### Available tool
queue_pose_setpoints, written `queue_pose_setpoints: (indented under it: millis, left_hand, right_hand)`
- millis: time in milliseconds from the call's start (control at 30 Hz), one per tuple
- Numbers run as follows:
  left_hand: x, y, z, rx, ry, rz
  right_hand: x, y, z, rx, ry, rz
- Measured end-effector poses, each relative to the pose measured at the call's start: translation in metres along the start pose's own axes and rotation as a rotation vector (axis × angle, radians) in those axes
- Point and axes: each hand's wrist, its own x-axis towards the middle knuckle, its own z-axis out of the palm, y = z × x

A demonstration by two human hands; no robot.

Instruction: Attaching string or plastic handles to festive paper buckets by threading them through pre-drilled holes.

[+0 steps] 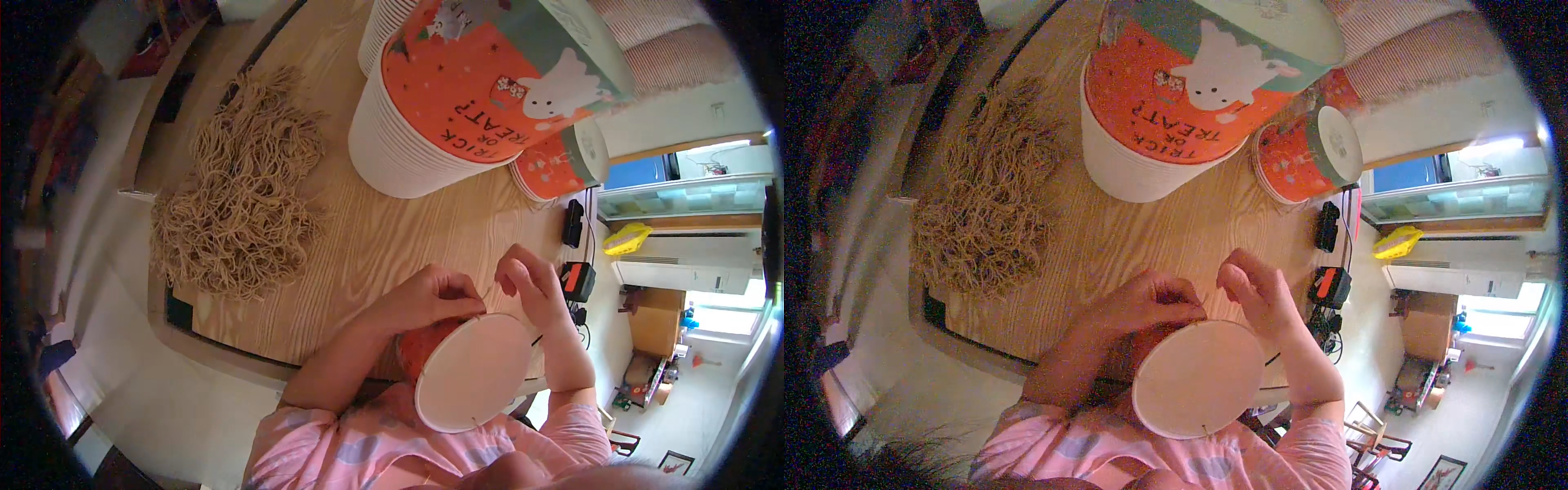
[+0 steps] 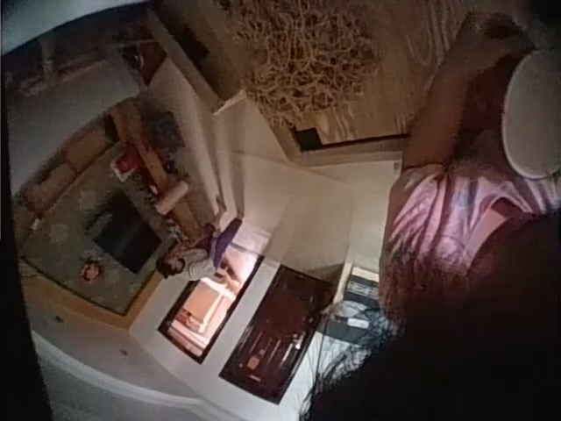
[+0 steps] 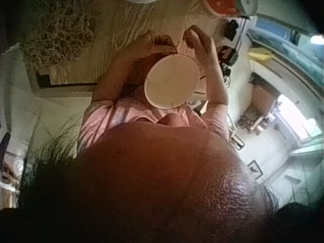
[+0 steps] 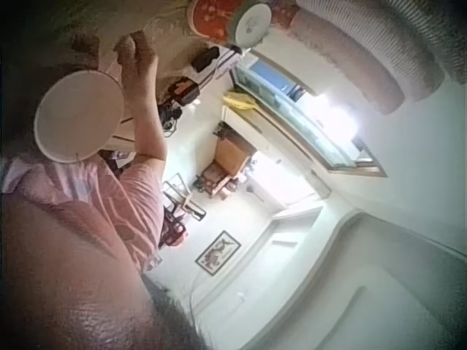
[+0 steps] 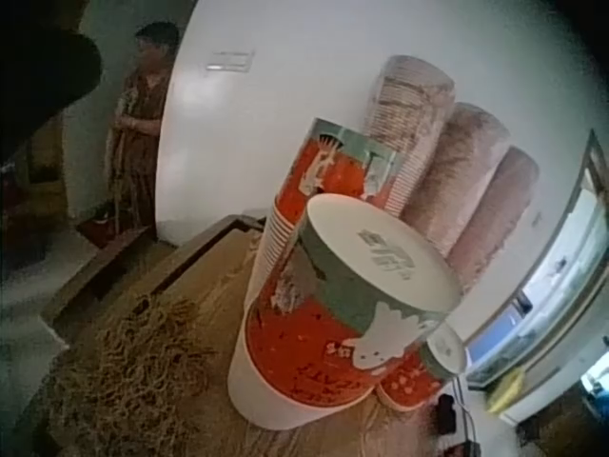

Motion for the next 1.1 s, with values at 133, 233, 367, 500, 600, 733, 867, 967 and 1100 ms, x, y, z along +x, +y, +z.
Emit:
queue_pose_setpoints:
  millis: [133, 233, 367, 500, 600, 733, 867, 967, 1100]
  left_hand:
    - [0.0, -0.006, 0.002, -0.057, 0.016, 0.036]
    - [0.0, -0.006, 0.002, -0.083, 0.03, 0.05]
    - [0.0, -0.011, 0.0, -0.041, 0.002, 0.078]
    - [-0.001, -0.007, 0.001, -0.039, 0.007, 0.065]
    - [-0.001, -0.009, 0.003, -0.018, 0.016, 0.093]
    - [-0.002, -0.007, 0.003, -0.02, 0.06, 0.06]
    - [-0.005, -0.005, -0.006, -0.18, 0.004, 0.159]
    - [-0.008, -0.005, -0.012, 0.048, -0.076, 0.2]
    - [-0.007, -0.002, -0.008, 0.123, -0.036, 0.304]
  right_hand:
    - [0.004, -0.012, 0.003, -0.29, -0.102, 0.009]
    - [0.003, -0.01, 0.003, -0.378, -0.169, -0.029]
    - [0.0, -0.007, -0.003, -0.296, -0.212, -0.081]
    - [-0.002, -0.004, -0.011, -0.27, -0.26, -0.134]
    - [-0.003, -0.001, -0.012, -0.268, -0.228, -0.164]
    - [-0.005, -0.009, -0.003, -0.318, -0.099, -0.156]
    - [-0.004, 0.002, -0.001, -0.289, -0.072, -0.151]
    - [-0.001, 0.008, 0.001, -0.249, -0.059, -0.128]
    - [0.002, 0.012, 0.002, -0.222, -0.053, -0.083]
